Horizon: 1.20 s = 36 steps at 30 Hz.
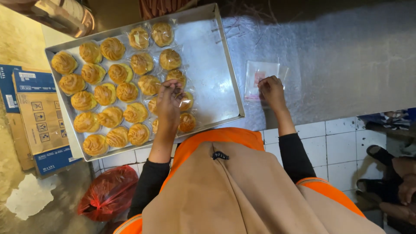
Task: Individually packaging pastries from a baking tray into small plastic bags.
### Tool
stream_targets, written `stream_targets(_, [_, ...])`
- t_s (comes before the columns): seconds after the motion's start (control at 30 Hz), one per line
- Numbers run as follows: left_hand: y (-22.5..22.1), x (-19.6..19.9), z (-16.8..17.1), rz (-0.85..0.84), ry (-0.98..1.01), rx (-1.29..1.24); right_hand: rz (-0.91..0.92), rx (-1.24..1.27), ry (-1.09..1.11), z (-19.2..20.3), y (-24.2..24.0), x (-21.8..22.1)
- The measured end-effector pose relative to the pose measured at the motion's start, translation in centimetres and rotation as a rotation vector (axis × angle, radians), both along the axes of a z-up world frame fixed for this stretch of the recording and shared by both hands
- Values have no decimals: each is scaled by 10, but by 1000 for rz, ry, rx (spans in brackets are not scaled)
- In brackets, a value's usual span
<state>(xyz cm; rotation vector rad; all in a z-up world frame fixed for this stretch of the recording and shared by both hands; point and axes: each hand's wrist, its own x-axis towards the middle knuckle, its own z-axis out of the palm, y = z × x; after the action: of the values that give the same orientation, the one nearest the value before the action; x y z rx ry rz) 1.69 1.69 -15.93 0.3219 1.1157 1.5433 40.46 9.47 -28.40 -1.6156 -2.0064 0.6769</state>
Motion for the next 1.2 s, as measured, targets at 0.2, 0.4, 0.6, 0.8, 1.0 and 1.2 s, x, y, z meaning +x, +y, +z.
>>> stream_targets(0.2, [-2,23,-5,-81,33,11,-109,91,123,40,-2,-15])
stream_targets(0.4, [-16,76,-48,-379,332,115,-316,103,446,99,-12,-59])
stream_targets(0.6, [-12,123,-37,-588,443,193,-300,17,762,161,-41,-121])
stream_targets(0.8, [-14,119,-24,-433,291,321,-272,-178,1051,177,-51,-150])
stream_targets(1.0, [-22,80,-16,-240,341,295,-17,-195,1048,178,-62,-149])
stream_targets(1.2, [-36,49,8,-191,425,213,467,-28,641,207,-84,-174])
